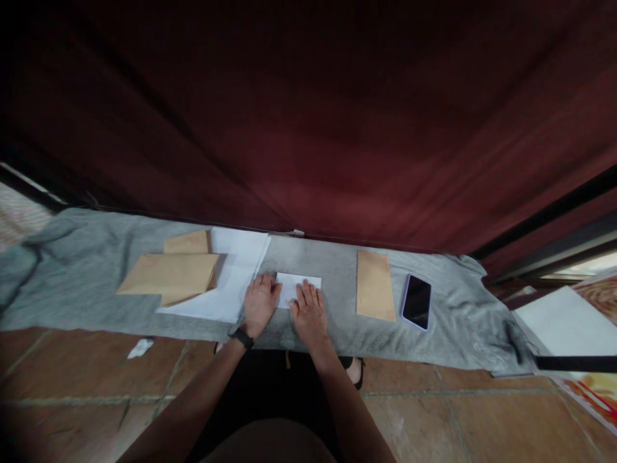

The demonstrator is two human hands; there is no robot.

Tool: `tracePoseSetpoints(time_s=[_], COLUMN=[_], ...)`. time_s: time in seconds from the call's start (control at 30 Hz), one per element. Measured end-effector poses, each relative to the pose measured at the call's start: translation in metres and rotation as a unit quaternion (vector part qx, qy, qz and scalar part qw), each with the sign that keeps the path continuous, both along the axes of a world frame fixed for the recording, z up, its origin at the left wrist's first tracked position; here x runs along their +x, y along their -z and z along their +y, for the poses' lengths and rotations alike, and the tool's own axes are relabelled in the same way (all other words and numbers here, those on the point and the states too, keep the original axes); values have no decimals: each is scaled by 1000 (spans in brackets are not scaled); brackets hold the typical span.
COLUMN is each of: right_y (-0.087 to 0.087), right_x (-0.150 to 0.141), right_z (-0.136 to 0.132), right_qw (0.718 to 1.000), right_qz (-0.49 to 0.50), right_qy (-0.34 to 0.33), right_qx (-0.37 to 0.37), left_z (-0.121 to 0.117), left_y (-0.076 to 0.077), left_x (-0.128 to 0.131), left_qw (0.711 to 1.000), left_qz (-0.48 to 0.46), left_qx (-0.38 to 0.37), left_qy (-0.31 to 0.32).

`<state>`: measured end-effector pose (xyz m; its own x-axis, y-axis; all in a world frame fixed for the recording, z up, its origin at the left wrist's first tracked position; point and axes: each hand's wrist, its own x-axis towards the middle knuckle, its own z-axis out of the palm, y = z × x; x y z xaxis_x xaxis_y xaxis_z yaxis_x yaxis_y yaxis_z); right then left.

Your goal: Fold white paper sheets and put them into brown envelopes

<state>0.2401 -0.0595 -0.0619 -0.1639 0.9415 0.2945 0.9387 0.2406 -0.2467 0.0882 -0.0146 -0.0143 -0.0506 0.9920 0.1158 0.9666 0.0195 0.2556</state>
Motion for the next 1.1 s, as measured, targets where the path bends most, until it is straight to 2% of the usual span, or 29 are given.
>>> tracePoseSetpoints(time_s=[0.07, 0.13, 0.2, 0.27, 0.4, 0.53, 0.67, 0.93, 1.1], right_y=[1, 0, 1, 2, 6, 10, 9, 7, 1], right_x=[1, 2, 2, 3, 5, 12, 25, 51, 47], right_z=[0, -1, -1, -2, 0, 3, 5, 2, 0], right_qw=[1000, 999, 999, 998, 998, 999, 998, 997, 996], right_qz=[-14, -30, -42, -50, -52, -40, -36, -41, -22], right_qy=[-3, -10, -17, -25, -19, 13, 44, 64, 83], right_qx=[-9, -17, -23, -25, -10, 19, 35, 25, 36], left_z=[-3, -6, -9, -11, -13, -15, -17, -22, -23], left_y=[4, 11, 20, 27, 35, 39, 43, 44, 43], left_x=[10, 25, 38, 45, 37, 23, 22, 17, 16], left_qw=[998, 990, 981, 978, 981, 983, 986, 989, 990], left_qz=[3, -17, -39, -43, -16, 13, 27, 22, 18], left_qx=[42, 60, 45, 24, 19, 38, 48, 69, 68], left_qy=[52, 129, 186, 203, 190, 177, 156, 128, 124])
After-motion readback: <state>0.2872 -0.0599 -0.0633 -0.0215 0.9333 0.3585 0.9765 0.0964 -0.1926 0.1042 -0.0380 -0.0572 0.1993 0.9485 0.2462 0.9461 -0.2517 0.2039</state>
